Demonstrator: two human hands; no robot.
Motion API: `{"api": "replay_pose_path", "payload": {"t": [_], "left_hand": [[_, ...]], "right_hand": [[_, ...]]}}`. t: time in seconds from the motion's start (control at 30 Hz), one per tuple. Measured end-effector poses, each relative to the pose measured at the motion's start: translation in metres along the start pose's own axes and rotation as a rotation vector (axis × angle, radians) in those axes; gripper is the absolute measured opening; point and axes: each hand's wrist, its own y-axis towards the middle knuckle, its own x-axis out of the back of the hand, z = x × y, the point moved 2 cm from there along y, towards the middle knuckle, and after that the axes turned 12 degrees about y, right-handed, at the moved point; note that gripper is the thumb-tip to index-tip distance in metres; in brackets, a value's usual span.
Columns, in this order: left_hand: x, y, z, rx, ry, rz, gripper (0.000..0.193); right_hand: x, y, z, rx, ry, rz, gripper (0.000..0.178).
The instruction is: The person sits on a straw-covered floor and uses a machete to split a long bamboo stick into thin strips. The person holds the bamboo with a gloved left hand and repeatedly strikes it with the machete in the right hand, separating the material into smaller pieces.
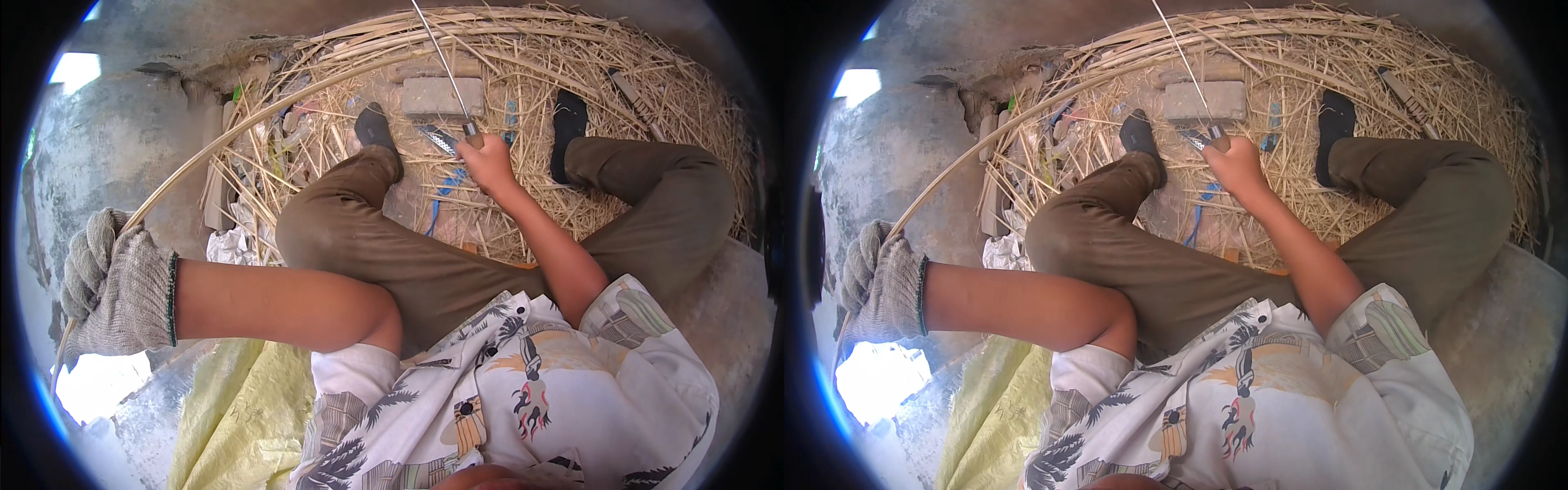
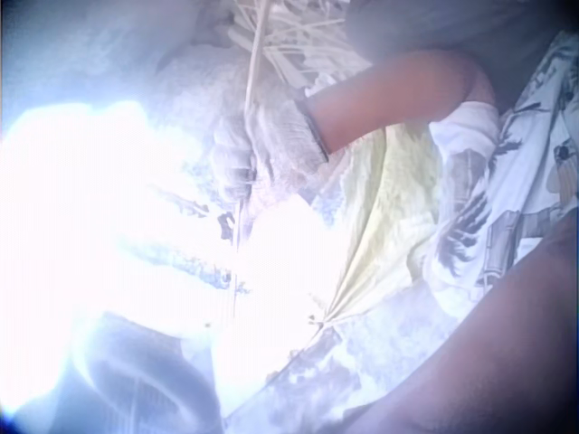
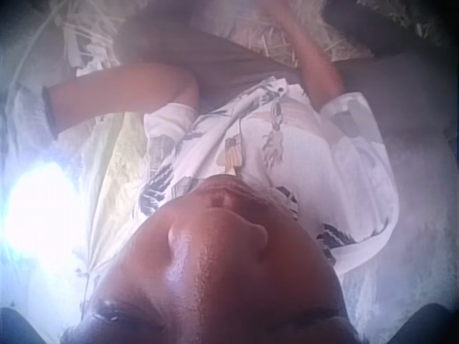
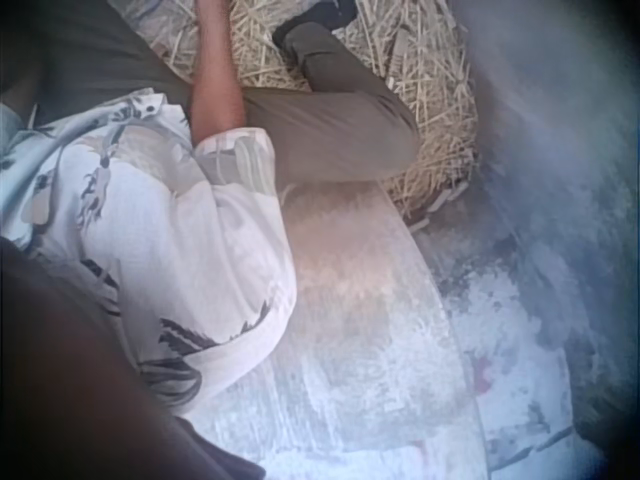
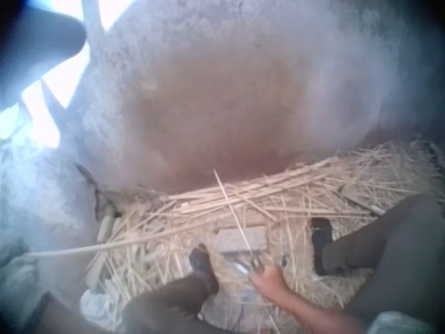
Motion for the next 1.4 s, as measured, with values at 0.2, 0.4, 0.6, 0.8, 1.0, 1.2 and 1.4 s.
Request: {"api": "replay_pose_path", "payload": {"t": [0.2,0.4,0.6,0.8,1.0,1.2,1.4], "left_hand": [[0.010,-0.008,-0.017,-0.025,0.000,-0.088,0.056],[0.010,-0.015,-0.028,-0.030,-0.042,-0.147,0.061],[0.004,-0.020,-0.042,-0.027,-0.119,-0.195,0.066],[0.000,0.004,0.003,0.082,-0.065,0.100,0.070],[-0.056,-0.001,0.101,0.323,-0.223,0.427,0.079],[-0.106,-0.047,0.143,0.390,-0.338,0.350,0.069],[-0.123,-0.055,0.147,0.353,-0.198,0.200,0.070]], "right_hand": [[-0.020,-0.018,0.026,0.489,-0.512,-0.119,0.021],[0.058,0.028,-0.022,0.133,-0.444,-0.466,0.031],[0.049,0.033,-0.017,0.012,0.309,-0.530,0.021],[0.037,0.024,-0.012,0.018,0.384,-0.421,0.015],[0.027,0.021,-0.044,-0.137,0.112,-0.316,0.018],[0.016,0.009,-0.073,-0.231,-0.142,-0.164,0.026],[0.010,-0.003,-0.070,-0.170,-0.232,-0.164,0.022]]}}
